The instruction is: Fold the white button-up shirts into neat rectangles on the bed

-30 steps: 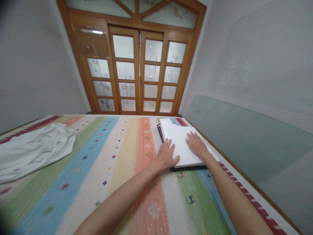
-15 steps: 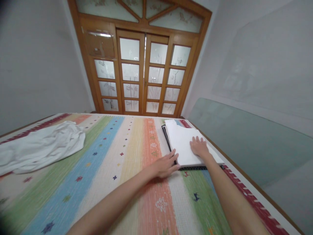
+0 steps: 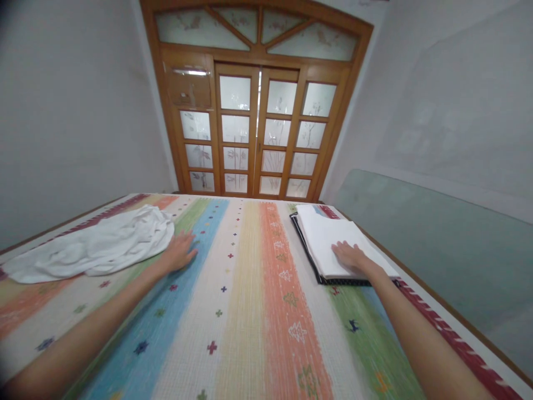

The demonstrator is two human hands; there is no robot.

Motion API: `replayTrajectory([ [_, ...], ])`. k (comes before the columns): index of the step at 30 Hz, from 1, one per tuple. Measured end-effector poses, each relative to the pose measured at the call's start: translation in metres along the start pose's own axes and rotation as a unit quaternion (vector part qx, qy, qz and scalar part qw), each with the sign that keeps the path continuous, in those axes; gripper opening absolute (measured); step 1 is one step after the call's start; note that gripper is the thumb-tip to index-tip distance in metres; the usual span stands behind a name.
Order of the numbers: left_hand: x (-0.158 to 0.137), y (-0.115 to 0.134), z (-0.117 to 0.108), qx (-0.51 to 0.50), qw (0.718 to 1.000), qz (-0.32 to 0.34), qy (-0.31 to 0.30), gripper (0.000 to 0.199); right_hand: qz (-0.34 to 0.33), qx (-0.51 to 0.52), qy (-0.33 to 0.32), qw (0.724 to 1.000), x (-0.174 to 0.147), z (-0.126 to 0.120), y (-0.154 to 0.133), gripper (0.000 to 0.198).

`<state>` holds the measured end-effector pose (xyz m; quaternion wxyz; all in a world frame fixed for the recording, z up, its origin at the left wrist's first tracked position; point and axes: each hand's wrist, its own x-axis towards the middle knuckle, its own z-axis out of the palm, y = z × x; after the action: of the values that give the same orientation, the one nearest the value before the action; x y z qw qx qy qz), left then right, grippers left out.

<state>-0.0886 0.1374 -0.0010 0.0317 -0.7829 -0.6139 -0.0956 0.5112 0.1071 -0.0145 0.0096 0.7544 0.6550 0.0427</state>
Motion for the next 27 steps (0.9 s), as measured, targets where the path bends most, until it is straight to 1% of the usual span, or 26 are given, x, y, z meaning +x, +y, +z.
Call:
replayTrajectory([
  [2,-0.011,-0.04,-0.009,0.028,0.995,-0.094,0.02,0.065,-0.023,0.025,-0.031,0.999,0.001,-0.01,-0.026,0.054],
  [3,-0.017,-0.057,-0.012,0.035,0.988,-0.146,0.032,0.069,-0.039,0.033,-0.018,0.999,0.0,-0.015,-0.043,0.053],
  [5,-0.03,-0.082,-0.014,0.033,0.971,-0.233,0.034,0.076,-0.067,0.04,0.043,0.996,-0.003,-0.025,-0.081,0.055],
  [7,-0.042,-0.098,-0.014,0.013,0.963,-0.269,0.016,0.081,-0.104,0.06,0.086,0.989,-0.008,-0.031,-0.123,0.062],
  [8,-0.046,-0.102,-0.013,0.002,0.963,-0.27,0.007,0.083,-0.137,0.074,0.091,0.984,-0.012,-0.033,-0.144,0.064],
  [10,-0.05,-0.105,-0.011,-0.011,0.966,-0.259,0.001,0.079,-0.212,0.099,0.08,0.969,-0.021,-0.031,-0.185,0.065],
  [13,-0.05,-0.102,-0.013,-0.016,0.966,-0.259,0.011,0.068,-0.293,0.12,0.034,0.948,-0.037,-0.021,-0.24,0.068],
  [15,-0.048,-0.097,-0.017,-0.012,0.967,-0.256,0.006,0.064,-0.341,0.12,-0.004,0.932,-0.048,-0.012,-0.269,0.068],
  [16,-0.048,-0.093,-0.018,-0.009,0.968,-0.251,-0.001,0.062,-0.344,0.124,-0.013,0.931,-0.053,-0.009,-0.28,0.068],
  [18,-0.048,-0.083,-0.021,0.004,0.973,-0.232,-0.013,0.056,-0.313,0.132,-0.017,0.94,-0.061,-0.004,-0.297,0.069],
  [21,-0.049,-0.059,-0.021,0.038,0.981,-0.19,-0.007,0.048,-0.26,0.136,-0.011,0.956,-0.069,-0.003,-0.308,0.069],
  [24,-0.046,-0.027,-0.019,0.061,0.989,-0.135,-0.003,0.046,-0.252,0.141,-0.008,0.957,-0.072,-0.004,-0.309,0.068],
  [27,-0.041,0.009,-0.014,0.056,0.996,-0.075,-0.008,0.043,-0.253,0.146,-0.007,0.956,-0.072,-0.006,-0.309,0.067],
])
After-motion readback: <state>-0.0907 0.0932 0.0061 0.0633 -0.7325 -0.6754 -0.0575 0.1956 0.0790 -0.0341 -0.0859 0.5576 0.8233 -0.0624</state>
